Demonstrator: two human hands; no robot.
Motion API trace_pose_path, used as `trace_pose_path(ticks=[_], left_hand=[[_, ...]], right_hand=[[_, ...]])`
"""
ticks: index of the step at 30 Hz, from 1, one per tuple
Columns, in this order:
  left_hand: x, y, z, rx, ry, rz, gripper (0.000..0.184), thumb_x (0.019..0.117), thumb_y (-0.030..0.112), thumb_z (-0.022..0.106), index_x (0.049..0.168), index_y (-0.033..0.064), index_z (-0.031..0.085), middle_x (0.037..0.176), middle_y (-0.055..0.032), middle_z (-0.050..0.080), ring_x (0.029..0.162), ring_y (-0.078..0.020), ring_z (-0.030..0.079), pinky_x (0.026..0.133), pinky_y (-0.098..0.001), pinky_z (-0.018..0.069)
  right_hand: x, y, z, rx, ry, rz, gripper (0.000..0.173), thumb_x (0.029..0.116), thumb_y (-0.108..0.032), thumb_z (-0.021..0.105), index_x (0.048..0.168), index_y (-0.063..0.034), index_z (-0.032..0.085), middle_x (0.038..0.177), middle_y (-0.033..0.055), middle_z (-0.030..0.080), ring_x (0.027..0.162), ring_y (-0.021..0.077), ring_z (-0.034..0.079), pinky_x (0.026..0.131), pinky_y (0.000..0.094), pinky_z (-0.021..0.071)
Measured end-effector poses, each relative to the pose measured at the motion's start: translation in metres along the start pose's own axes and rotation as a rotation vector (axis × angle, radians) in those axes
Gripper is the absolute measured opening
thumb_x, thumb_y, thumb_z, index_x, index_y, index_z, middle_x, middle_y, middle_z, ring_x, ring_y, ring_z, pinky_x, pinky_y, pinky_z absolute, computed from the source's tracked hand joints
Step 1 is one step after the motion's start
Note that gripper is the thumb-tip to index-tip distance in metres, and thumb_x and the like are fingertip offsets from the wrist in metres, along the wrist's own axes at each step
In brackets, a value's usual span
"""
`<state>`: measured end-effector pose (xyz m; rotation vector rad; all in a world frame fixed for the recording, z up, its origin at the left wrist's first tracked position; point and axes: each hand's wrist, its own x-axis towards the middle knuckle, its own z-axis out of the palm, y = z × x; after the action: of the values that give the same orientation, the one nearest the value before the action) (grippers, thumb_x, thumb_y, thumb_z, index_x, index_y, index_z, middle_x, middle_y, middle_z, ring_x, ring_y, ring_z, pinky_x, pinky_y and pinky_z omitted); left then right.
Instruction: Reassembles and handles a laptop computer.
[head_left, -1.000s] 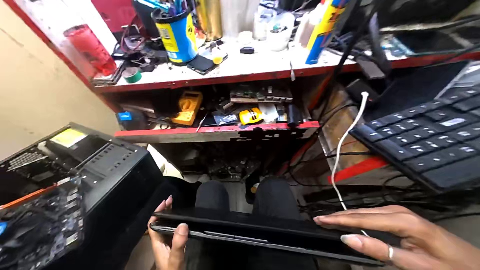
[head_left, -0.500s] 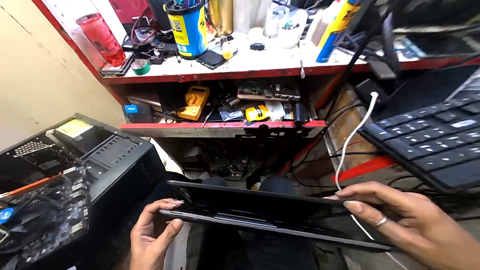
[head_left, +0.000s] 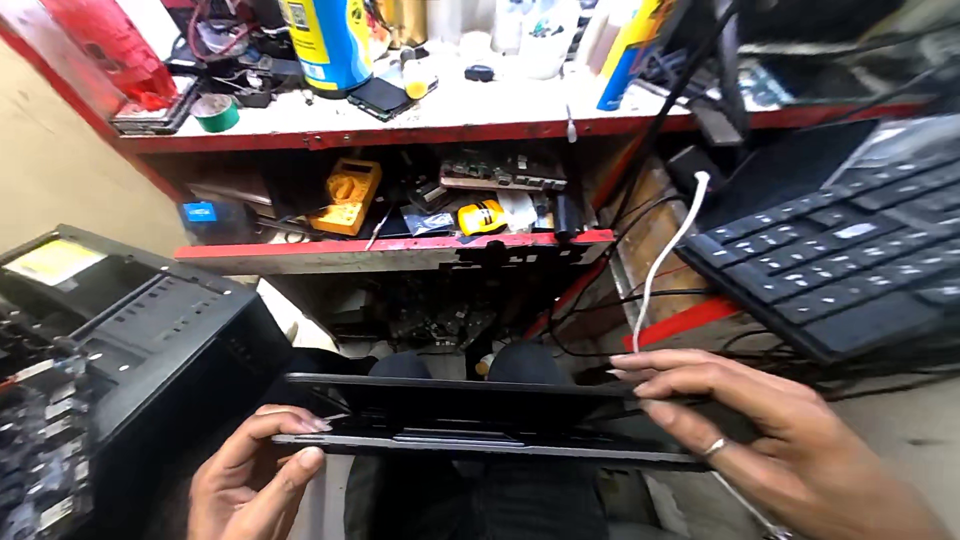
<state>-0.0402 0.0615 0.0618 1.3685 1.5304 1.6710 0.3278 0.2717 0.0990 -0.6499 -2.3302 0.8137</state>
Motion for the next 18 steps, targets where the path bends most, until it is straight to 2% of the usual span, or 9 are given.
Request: trace_pose_path(ticks=[1,3,5,8,11,14,18], left_hand=[[0.001,0.0,-0.001,0.019,-0.016,0.015,0.018,0.0942,0.032,0.072,0.113,0.0292,0.071,0.107,0.0122,0.071,0.101,-0.0038,0.068,0.087,-0.0188,0.0571],[0.004,0.003,-0.004,0.089,-0.058,0.027,0.018,0.0961,0.031,0.069,0.114,0.0307,0.07,0.11,0.0144,0.07,0.104,-0.0032,0.067,0.09,-0.0198,0.0567],[0.007,0.01,-0.006,0.178,-0.109,0.008,0.019,0.0966,0.03,0.069,0.116,0.0302,0.07,0.114,0.0152,0.068,0.105,-0.0016,0.066,0.087,-0.0185,0.0582],[0.01,0.014,-0.006,0.295,-0.167,0.012,0.019,0.0947,0.032,0.072,0.113,0.0259,0.072,0.114,0.0133,0.066,0.107,0.0,0.064,0.087,-0.0179,0.0581],[0.014,0.013,-0.009,0.337,-0.173,0.059,0.017,0.0937,0.035,0.073,0.109,0.0261,0.074,0.105,0.0145,0.066,0.102,0.0019,0.065,0.085,-0.0157,0.0571],[0.014,0.011,-0.009,0.315,-0.162,0.073,0.017,0.0922,0.035,0.075,0.108,0.0279,0.075,0.101,0.0155,0.066,0.097,0.0021,0.065,0.082,-0.0147,0.0574],[0.011,0.011,-0.008,0.187,-0.114,-0.024,0.027,0.086,0.032,0.081,0.111,0.0265,0.075,0.103,0.0122,0.069,0.094,-0.0028,0.069,0.078,-0.0185,0.0619]], right_hand=[[-0.002,-0.003,0.0,-0.015,-0.012,-0.018,0.02,0.1002,-0.039,0.061,0.104,-0.0238,0.074,0.127,-0.006,0.068,0.116,0.0093,0.066,0.096,0.0274,0.0581],[-0.009,-0.004,0.002,-0.051,-0.048,-0.064,0.027,0.0991,-0.048,0.063,0.102,-0.0251,0.077,0.136,-0.0026,0.066,0.133,0.0167,0.057,0.11,0.0381,0.0511],[-0.016,-0.003,0.006,-0.135,-0.055,-0.085,0.029,0.097,-0.054,0.064,0.101,-0.0278,0.077,0.141,-0.0002,0.063,0.142,0.0208,0.049,0.116,0.0446,0.0445],[-0.02,-0.004,0.012,-0.207,-0.028,-0.083,0.028,0.0976,-0.052,0.063,0.1,-0.0282,0.077,0.142,0.0006,0.062,0.143,0.0211,0.047,0.113,0.0428,0.0457],[-0.02,-0.005,0.015,-0.208,-0.004,-0.087,0.028,0.0988,-0.05,0.063,0.099,-0.0262,0.077,0.142,0.001,0.061,0.141,0.0187,0.048,0.111,0.0394,0.0473],[-0.022,-0.006,0.015,-0.221,-0.014,-0.083,0.029,0.0987,-0.051,0.062,0.096,-0.0253,0.077,0.141,0.0014,0.062,0.136,0.0153,0.053,0.107,0.0367,0.0483],[-0.024,-0.008,0.012,-0.17,-0.052,-0.037,0.028,0.0965,-0.048,0.067,0.096,-0.0228,0.078,0.139,0.0059,0.063,0.13,0.0172,0.056,0.105,0.0383,0.0481]])
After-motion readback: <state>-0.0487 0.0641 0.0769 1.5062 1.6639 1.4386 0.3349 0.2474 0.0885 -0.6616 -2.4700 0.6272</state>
